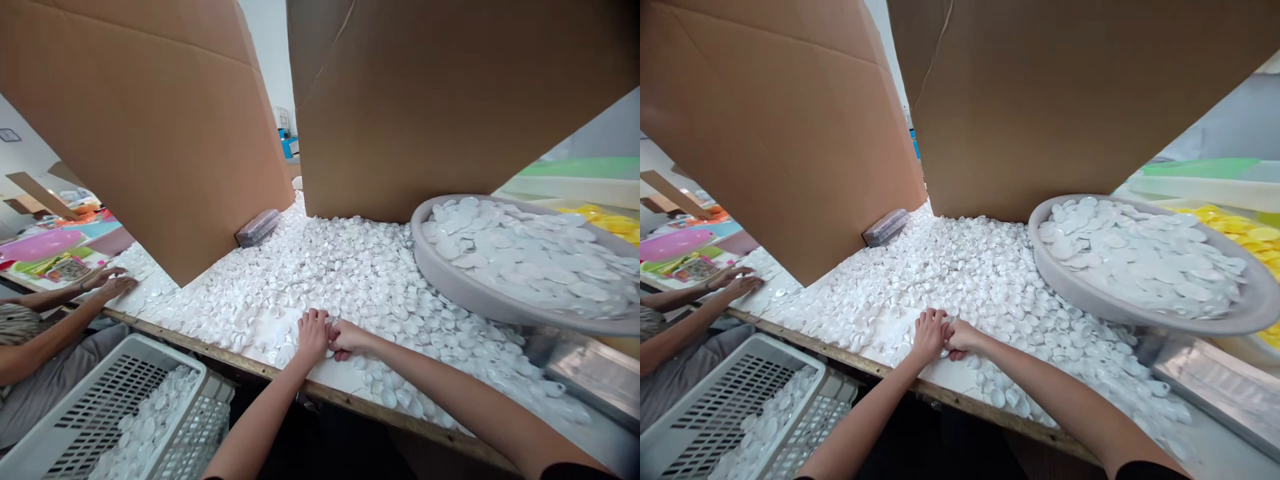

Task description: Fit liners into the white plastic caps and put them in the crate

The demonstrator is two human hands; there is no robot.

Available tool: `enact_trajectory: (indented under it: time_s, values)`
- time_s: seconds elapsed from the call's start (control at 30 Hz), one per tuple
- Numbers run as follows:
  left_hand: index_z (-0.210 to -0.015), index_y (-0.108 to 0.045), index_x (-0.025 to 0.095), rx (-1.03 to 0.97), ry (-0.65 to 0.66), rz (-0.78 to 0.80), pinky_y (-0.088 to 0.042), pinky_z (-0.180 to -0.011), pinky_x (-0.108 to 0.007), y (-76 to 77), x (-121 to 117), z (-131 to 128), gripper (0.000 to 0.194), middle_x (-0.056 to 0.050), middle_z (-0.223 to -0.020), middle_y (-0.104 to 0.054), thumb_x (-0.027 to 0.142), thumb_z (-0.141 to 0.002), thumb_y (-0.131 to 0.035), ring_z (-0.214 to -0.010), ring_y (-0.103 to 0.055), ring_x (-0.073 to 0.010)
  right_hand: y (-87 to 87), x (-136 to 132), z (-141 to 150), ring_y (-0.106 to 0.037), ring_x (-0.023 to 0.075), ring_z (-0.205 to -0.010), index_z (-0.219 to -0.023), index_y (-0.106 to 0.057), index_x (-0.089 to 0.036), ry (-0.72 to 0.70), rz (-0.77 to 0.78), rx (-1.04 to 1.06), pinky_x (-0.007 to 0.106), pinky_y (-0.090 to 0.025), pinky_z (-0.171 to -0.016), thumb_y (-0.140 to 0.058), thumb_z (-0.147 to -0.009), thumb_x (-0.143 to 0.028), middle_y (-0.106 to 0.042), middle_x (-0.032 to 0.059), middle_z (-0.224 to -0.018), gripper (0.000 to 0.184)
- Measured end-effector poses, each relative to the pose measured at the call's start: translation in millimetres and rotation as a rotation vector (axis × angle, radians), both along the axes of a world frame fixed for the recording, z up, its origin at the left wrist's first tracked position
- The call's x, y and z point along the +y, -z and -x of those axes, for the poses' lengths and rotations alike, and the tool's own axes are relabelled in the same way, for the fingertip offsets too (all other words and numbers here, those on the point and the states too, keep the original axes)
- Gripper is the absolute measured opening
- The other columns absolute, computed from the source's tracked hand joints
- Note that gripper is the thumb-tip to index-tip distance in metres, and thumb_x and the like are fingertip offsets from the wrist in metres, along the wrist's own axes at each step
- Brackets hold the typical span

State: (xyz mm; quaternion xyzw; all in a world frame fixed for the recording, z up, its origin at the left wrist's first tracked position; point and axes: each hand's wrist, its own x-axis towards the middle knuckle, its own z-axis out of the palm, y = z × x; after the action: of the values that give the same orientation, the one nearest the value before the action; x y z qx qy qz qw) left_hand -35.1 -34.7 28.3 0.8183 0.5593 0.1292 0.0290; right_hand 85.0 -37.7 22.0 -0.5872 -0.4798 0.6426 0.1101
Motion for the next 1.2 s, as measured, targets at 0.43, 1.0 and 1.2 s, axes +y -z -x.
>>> enact_trajectory:
  time_s: [0.43, 1.0, 1.2]
  values:
    - [-0.099, -0.046, 0.024, -0.035, -0.041, 0.039, -0.026, -0.074, -0.031, 17.6, 3, -3, 0.022, -0.004, -0.097, -0.04, 0.023, -0.079, -0.036, -0.087, -0.036, -0.0179, 6.3, 18, -2, -0.054, 0.011, -0.044, -0.049, -0.049, -0.012, -0.127, 0.094, -0.001, 0.02, -0.046, -0.046, -0.054, -0.061, -0.006, -0.053, -0.0009, -0.04, 0.014]
    - [-0.094, -0.054, 0.022, -0.016, -0.299, -0.136, -0.029, -0.068, -0.028, -44.1, -42, 123, 0.031, -0.004, -0.068, -0.052, 0.034, -0.083, -0.027, -0.067, -0.046, -0.0152, -48.1, -16, 13, -0.059, 0.0126, -0.057, -0.077, -0.058, -0.011, -0.245, -0.231, 0.199, 0.02, -0.046, -0.051, -0.053, -0.064, -0.018, -0.06, 0.003, -0.065, 0.016]
    - [-0.1, -0.052, 0.022, 0.204, -1.098, -0.097, -0.032, -0.069, -0.039, -65.5, -65, 305, 0.043, -0.01, -0.087, -0.054, 0.048, -0.077, -0.027, -0.085, -0.046, -0.0293, -22.4, 6, 11, -0.058, 0.0124, -0.065, -0.075, -0.062, -0.012, -0.215, -0.663, -0.253, 0.021, -0.041, -0.061, -0.043, -0.07, -0.016, -0.062, 0.0051, -0.072, 0.02]
